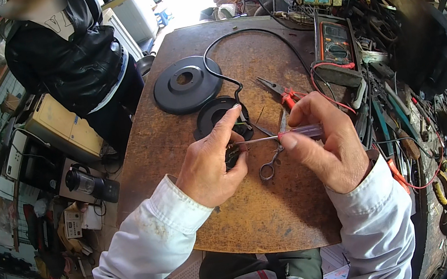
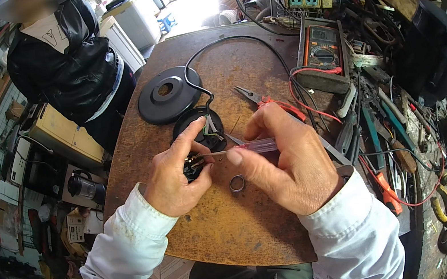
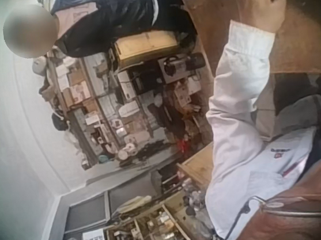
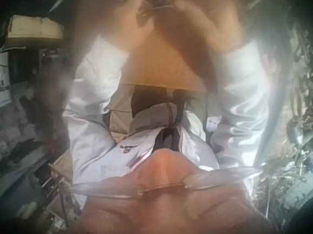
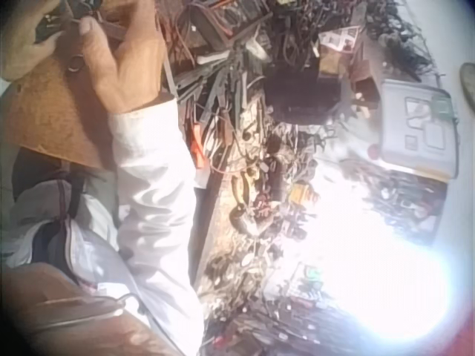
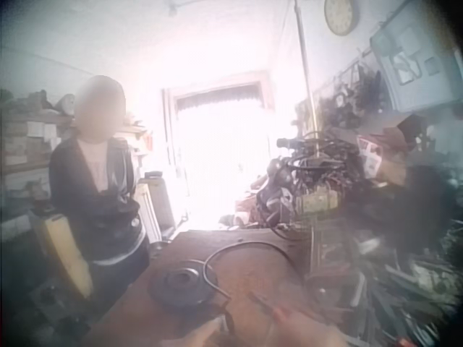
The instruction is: The person works at a cluttered workbench, using pliers and a screwdriver to strip and adjust wires on a small black electrical component. They then use a multimeter to test the component's continuity. The task involves precise hand manipulation of small parts and tools.
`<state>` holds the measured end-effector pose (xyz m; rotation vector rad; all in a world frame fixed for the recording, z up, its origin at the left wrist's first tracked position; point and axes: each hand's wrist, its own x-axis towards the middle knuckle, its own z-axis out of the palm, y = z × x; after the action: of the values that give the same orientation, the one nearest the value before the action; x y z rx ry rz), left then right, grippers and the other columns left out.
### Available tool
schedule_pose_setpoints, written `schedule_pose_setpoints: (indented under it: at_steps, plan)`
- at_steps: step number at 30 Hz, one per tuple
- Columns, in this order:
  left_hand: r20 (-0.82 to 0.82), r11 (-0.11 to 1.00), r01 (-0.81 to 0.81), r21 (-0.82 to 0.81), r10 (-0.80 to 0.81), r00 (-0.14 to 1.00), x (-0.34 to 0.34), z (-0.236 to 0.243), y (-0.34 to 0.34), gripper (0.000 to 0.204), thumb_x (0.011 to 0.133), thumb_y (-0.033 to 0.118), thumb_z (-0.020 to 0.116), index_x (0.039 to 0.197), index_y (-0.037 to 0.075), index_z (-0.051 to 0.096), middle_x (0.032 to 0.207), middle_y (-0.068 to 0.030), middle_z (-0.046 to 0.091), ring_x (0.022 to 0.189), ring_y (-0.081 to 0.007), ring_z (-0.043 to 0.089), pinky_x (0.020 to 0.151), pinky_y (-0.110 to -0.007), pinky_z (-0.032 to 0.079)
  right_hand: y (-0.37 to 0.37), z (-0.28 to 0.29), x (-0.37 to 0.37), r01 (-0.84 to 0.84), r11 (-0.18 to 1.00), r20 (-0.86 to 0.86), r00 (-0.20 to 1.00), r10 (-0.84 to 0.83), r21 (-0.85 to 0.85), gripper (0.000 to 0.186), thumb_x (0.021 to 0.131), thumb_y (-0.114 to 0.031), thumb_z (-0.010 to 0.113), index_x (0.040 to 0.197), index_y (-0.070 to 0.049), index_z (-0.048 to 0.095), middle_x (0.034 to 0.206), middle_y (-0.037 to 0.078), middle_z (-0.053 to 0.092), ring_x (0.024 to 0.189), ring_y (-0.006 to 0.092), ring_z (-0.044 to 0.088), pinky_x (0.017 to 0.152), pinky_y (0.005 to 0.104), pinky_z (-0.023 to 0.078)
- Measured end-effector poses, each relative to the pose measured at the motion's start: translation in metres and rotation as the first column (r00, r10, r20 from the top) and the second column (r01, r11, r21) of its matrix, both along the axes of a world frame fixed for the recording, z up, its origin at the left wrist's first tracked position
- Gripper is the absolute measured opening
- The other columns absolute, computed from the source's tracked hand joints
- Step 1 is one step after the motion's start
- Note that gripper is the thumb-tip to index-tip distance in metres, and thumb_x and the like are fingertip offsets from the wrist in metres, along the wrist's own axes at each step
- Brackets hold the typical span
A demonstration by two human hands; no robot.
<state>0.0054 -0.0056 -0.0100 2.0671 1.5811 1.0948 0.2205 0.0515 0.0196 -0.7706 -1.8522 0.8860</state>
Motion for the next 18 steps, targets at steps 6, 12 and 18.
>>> schedule_pose_setpoints:
  at_steps: [6,12,18]
  plan:
    - [0.014,1.000,-0.005,-0.005,0.006,1.000,0.000,0.001,-0.001,0.078,0.083,-0.003,0.070,0.153,0.003,0.036,0.095,-0.0198,0.071,0.087,-0.0342,0.073,0.075,-0.041,0.058,0.000,0.004,0.009,-0.016,0.989,0.211,0.976,0.048,-0.148,0.036,0.093,-0.029,0.076,0.088,0.003,0.060,0.067,0.011,0.059,0.061,0.0169,0.055,0.056,0.0352,0.044]
    - [0.009,1.000,-0.009,0.003,0.009,1.000,-0.001,0.002,0.000,0.079,0.083,-0.004,0.069,0.154,0.003,0.035,0.095,-0.0203,0.071,0.087,-0.0343,0.073,0.075,-0.041,0.057,-0.001,0.003,0.003,-0.032,0.998,0.046,0.998,0.035,-0.057,0.038,0.093,-0.030,0.076,0.080,0.003,0.062,0.062,0.010,0.059,0.057,0.0156,0.053,0.053,0.0329,0.042]
    - [-0.003,1.000,-0.002,-0.011,0.002,1.000,-0.001,0.002,-0.001,0.079,0.084,-0.004,0.069,0.154,0.003,0.034,0.097,-0.0202,0.070,0.086,-0.0337,0.073,0.075,-0.041,0.057,0.001,-0.004,0.006,-0.035,0.992,0.092,0.995,0.047,-0.121,0.038,0.094,-0.030,0.076,0.082,0.003,0.062,0.061,0.009,0.058,0.056,0.0144,0.052,0.052,0.0319,0.041]
